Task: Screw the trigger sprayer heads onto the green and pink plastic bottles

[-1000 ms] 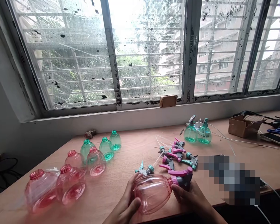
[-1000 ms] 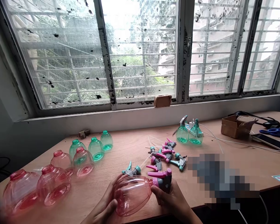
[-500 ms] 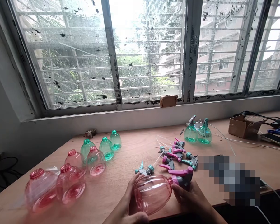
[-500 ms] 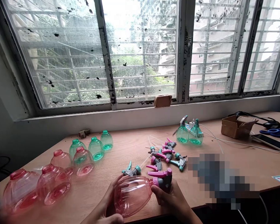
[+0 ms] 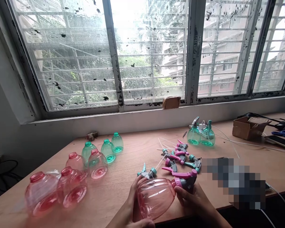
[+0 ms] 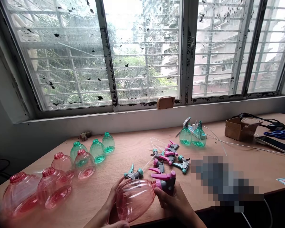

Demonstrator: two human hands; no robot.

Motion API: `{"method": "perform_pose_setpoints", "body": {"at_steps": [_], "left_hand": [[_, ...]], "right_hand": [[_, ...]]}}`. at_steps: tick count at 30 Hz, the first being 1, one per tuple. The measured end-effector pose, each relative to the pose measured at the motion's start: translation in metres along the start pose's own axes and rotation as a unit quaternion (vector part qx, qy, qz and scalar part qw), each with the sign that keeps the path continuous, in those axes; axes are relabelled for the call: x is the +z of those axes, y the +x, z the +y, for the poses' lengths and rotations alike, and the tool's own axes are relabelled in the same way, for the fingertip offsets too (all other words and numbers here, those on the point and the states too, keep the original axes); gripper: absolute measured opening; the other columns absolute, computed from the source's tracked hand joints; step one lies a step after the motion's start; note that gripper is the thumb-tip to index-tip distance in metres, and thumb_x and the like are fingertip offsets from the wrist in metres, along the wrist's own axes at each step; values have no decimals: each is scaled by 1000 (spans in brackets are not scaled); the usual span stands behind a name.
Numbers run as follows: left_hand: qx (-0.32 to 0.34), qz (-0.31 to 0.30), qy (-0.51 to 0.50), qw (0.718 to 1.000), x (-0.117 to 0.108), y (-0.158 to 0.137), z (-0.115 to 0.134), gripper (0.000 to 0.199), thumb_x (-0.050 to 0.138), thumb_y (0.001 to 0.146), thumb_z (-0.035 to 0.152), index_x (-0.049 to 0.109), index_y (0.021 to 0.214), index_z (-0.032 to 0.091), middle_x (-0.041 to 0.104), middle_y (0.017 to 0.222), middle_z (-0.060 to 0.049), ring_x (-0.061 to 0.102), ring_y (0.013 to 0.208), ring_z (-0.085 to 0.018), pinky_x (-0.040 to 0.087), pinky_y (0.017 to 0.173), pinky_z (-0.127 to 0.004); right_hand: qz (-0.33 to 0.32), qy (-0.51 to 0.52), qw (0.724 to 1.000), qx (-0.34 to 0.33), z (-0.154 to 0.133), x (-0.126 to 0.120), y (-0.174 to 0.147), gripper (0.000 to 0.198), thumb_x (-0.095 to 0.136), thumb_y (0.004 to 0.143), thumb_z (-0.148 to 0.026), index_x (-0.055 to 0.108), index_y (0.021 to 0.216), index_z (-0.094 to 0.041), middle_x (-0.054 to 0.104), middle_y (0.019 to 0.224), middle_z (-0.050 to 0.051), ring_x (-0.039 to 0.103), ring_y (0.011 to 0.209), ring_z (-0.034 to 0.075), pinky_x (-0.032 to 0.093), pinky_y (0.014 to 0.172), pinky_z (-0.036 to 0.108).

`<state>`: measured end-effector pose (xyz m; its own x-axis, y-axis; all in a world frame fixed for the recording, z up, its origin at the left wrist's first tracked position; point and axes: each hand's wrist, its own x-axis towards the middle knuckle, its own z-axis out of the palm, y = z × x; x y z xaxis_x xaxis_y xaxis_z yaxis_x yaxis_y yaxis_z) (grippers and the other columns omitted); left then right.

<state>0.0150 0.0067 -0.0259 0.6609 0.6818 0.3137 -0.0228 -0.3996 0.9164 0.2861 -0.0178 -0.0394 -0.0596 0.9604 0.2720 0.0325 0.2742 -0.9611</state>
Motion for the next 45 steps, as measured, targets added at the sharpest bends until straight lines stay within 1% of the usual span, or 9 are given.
{"method": "perform_pose_setpoints", "body": {"at_steps": [6,16,20,25,29,32,35,38,45], "left_hand": [[-28,-4,-21,999,-5,1,5,76,56,95,57,20,158,32,29,165,-9,24,153,-35,18,124,-51],[-95,30,26,995,-7,-1,20,60,55,97,52,41,151,30,39,162,-2,22,153,-34,12,127,-47],[-81,26,0,996,-9,0,15,68,60,95,53,33,154,30,34,164,-6,20,154,-34,13,127,-50],[-60,24,-65,996,-4,-2,9,80,73,90,42,26,154,38,33,163,-6,26,152,-34,24,124,-51],[-34,41,-44,998,-3,-3,3,91,81,84,38,23,155,37,29,165,-9,25,152,-36,21,124,-53],[-14,10,-64,998,-6,0,-5,101,81,78,52,19,157,34,24,167,-11,24,152,-39,22,123,-54],[-10,-4,-65,998,-11,4,-10,87,63,87,64,23,156,31,30,164,-13,26,151,-38,16,124,-56],[-35,-6,-64,997,-12,6,-6,71,57,95,57,27,154,30,37,162,-12,31,150,-36,14,124,-55],[-69,16,-30,997,-5,0,13,90,82,83,32,28,155,36,33,164,-5,24,153,-34,13,127,-51]], "right_hand": [[13,-4,1000,-6,4,2,1,55,67,82,-63,52,49,-21,51,45,-1,45,45,14,34,46,28],[5,5,1000,0,4,1,-1,54,67,84,-60,53,51,-20,52,47,0,46,47,13,33,48,28],[14,9,1000,2,4,2,-1,54,68,82,-62,53,51,-20,51,46,-1,46,46,13,34,47,28],[14,3,1000,2,3,1,0,54,68,83,-61,53,50,-20,52,46,-1,45,47,13,33,49,28],[10,-8,1000,3,3,1,0,56,66,83,-63,53,49,-20,52,46,0,46,47,14,34,48,28],[10,-7,1000,7,4,1,0,56,66,82,-65,51,50,-21,51,46,0,46,46,14,35,47,27],[8,-8,1000,7,3,1,0,56,66,81,-65,51,50,-21,50,47,-1,46,47,14,34,48,27],[-1,-7,1000,6,3,1,1,56,65,83,-64,52,51,-21,51,47,0,46,47,14,34,48,28],[10,0,1000,11,5,1,1,57,68,81,-64,53,49,-20,51,45,-1,44,46,13,32,47,27]]}}
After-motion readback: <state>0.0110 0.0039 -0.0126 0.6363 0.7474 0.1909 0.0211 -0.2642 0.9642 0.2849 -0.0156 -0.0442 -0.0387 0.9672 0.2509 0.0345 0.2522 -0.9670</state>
